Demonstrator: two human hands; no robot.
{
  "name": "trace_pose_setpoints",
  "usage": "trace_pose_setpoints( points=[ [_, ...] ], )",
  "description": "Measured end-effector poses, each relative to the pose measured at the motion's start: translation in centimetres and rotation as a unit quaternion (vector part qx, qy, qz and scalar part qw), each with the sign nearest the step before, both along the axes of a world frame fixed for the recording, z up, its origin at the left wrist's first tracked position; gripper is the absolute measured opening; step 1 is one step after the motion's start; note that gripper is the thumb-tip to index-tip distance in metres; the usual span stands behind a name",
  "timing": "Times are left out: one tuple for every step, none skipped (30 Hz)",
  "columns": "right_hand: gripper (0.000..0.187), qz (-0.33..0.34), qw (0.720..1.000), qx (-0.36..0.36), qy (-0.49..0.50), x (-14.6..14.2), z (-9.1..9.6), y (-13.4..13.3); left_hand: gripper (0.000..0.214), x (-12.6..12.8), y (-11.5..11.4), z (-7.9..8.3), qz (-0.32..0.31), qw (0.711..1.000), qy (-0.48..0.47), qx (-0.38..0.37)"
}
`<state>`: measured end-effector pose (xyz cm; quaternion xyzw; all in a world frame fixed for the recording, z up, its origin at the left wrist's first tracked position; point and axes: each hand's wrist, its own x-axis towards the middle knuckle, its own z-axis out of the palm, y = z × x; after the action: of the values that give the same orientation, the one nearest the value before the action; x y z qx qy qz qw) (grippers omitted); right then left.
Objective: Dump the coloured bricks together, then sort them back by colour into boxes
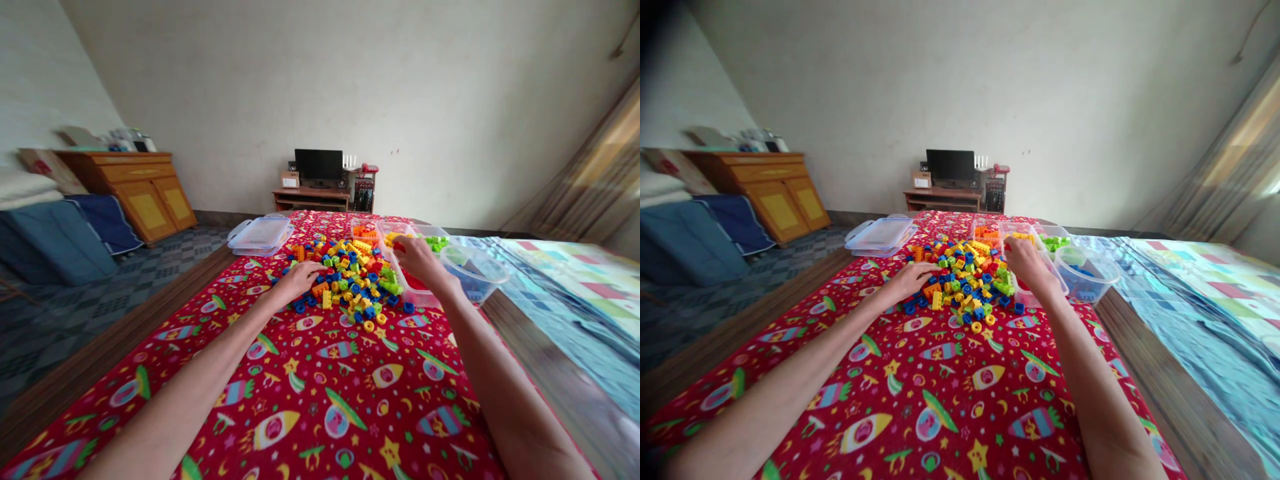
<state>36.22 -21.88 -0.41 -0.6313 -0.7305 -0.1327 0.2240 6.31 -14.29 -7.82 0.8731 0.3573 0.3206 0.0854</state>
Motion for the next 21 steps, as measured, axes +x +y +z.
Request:
trace_pose_setpoints(
  points=[
    [0.027, -0.011, 1.0, -0.021, -0.009, 1.0, 0.0, 0.0, 0.029, 0.0, 0.2, -0.4, 0.004, 1.0, 0.01, -0.001],
    [0.027, -0.016, 0.999, -0.046, -0.013, 2.0, -0.1, 0.1, 0.029, 0.0, 0.4, -0.7, 0.01, 1.0, 0.015, 0.001],
    [0.026, -0.016, 0.997, -0.068, -0.015, 2.7, -0.2, 0.1, 0.027, -0.1, 0.6, -0.8, 0.014, 1.0, 0.016, 0.004],
    [0.025, -0.016, 0.996, -0.087, -0.017, 3.3, -0.4, 0.1, 0.026, -0.2, 0.7, -0.9, 0.017, 1.0, 0.015, 0.005],
    [0.025, -0.018, 0.995, -0.098, -0.022, 3.8, -0.5, 0.1, 0.025, -0.3, 0.8, -0.9, 0.02, 1.0, 0.016, 0.006],
    [0.026, -0.025, 0.994, -0.102, -0.028, 4.0, -0.7, 0.1, 0.025, -0.4, 0.8, -0.9, 0.025, 0.999, 0.019, 0.007],
    [0.027, -0.036, 0.994, -0.098, -0.034, 4.2, -0.7, 0.1, 0.026, -0.5, 0.8, -0.8, 0.03, 0.999, 0.026, 0.008],
    [0.029, -0.046, 0.995, -0.086, -0.038, 4.1, -0.7, 0.1, 0.028, -0.6, 0.7, -0.7, 0.035, 0.999, 0.033, 0.009],
    [0.03, -0.052, 0.995, -0.071, -0.038, 3.9, -0.6, 0.1, 0.03, -0.6, 0.6, -0.6, 0.038, 0.998, 0.04, 0.009],
    [0.031, -0.055, 0.996, -0.057, -0.034, 3.6, -0.3, 0.0, 0.032, -0.6, 0.5, -0.5, 0.039, 0.998, 0.044, 0.01],
    [0.031, -0.051, 0.997, -0.046, -0.028, 3.2, 0.0, -0.1, 0.033, -0.6, 0.4, -0.4, 0.041, 0.998, 0.043, 0.013],
    [0.031, -0.043, 0.998, -0.038, -0.024, 2.7, 0.3, -0.2, 0.034, -0.5, 0.3, -0.3, 0.044, 0.998, 0.04, 0.017],
    [0.03, -0.029, 0.999, -0.036, -0.021, 2.1, 0.6, -0.4, 0.033, -0.4, 0.1, -0.2, 0.048, 0.998, 0.034, 0.023],
    [0.029, -0.015, 0.999, -0.038, -0.022, 1.5, 0.8, -0.6, 0.032, -0.3, 0.0, -0.1, 0.053, 0.998, 0.027, 0.03],
    [0.028, -0.001, 0.999, -0.042, -0.025, 0.9, 1.0, -0.7, 0.03, -0.3, -0.1, 0.0, 0.058, 0.997, 0.02, 0.037],
    [0.027, 0.013, 0.998, -0.045, -0.029, 0.3, 1.1, -0.9, 0.028, -0.2, -0.2, 0.2, 0.061, 0.997, 0.014, 0.041],
    [0.027, 0.025, 0.998, -0.048, -0.036, -0.2, 1.1, -1.0, 0.026, -0.2, -0.3, 0.3, 0.062, 0.997, 0.007, 0.042],
    [0.026, 0.035, 0.997, -0.049, -0.045, -0.8, 1.1, -1.1, 0.026, -0.1, -0.5, 0.5, 0.063, 0.997, 0.001, 0.04],
    [0.026, 0.044, 0.996, -0.05, -0.059, -1.3, 0.9, -1.2, 0.025, -0.1, -0.6, 0.7, 0.063, 0.997, -0.004, 0.037],
    [0.026, 0.052, 0.994, -0.052, -0.079, -1.9, 0.8, -1.3, 0.025, -0.1, -0.7, 0.8, 0.063, 0.997, -0.007, 0.031],
    [0.027, 0.061, 0.991, -0.056, -0.101, -2.5, 0.6, -1.4, 0.025, 0.0, -0.8, 1.0, 0.064, 0.998, -0.012, 0.023]
  ],
)
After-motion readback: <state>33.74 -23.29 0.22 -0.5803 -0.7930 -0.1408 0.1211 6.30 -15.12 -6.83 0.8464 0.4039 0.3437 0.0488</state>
